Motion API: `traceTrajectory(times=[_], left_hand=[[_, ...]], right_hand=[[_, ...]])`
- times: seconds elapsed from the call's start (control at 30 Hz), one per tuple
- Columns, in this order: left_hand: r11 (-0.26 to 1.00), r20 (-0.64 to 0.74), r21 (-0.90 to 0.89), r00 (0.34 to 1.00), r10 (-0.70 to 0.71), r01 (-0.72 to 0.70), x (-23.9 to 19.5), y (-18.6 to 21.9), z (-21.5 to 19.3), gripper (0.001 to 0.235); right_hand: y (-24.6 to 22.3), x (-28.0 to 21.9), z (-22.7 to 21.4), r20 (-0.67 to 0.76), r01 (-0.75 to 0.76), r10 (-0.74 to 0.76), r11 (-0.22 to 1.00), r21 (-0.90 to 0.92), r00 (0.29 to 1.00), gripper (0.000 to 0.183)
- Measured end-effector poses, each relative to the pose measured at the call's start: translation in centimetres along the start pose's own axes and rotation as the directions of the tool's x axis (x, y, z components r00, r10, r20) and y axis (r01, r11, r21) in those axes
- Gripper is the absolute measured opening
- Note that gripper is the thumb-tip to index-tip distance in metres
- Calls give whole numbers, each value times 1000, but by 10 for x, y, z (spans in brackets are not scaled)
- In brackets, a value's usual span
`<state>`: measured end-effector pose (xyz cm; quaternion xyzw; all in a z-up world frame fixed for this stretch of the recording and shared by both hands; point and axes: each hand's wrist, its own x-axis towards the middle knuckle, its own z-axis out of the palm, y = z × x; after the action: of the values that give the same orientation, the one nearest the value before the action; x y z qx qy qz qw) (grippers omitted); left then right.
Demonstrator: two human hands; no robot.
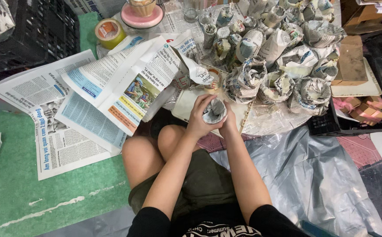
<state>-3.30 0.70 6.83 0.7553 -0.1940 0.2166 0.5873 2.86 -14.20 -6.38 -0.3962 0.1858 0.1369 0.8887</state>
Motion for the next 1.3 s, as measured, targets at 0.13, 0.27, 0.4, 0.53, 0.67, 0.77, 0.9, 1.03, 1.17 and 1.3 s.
traceTrajectory(times=[0.13,0.27,0.4,0.53,0.67,0.77,0.9,1.03,1.17,1.3], left_hand=[[1000,9,13,1000,19,-19,-2,-6,3,79],[999,26,43,1000,-6,5,1,-15,4,80],[998,-50,57,999,6,-4,6,-23,5,80],[997,-76,75,997,3,2,4,-29,13,82],[996,0,76,999,-37,37,2,-37,25,82],[993,19,90,997,-80,78,7,-43,28,80],[984,-30,78,987,-158,160,8,-48,27,79],[986,-55,126,994,-100,106,9,-50,27,78],[982,-60,103,986,-155,161,9,-50,30,78],[983,-86,121,988,-131,141,10,-48,29,78]], right_hand=[[-8,-14,10,48,-7,9,999,-35,999,55],[-19,-18,20,83,36,-31,998,-57,996,53],[-20,-22,25,47,121,-120,992,-22,992,53],[-8,-23,22,46,386,-384,905,-181,922,55],[0,-22,9,156,442,-415,864,-241,896,56],[5,-18,1,214,440,-407,887,-140,888,56],[17,-16,-13,239,504,-468,856,-117,851,60],[34,-22,-29,237,618,-571,739,-268,786,69],[54,-41,-38,200,615,-647,516,-596,736,86],[75,-58,-17,192,584,-593,593,-554,782,97]])
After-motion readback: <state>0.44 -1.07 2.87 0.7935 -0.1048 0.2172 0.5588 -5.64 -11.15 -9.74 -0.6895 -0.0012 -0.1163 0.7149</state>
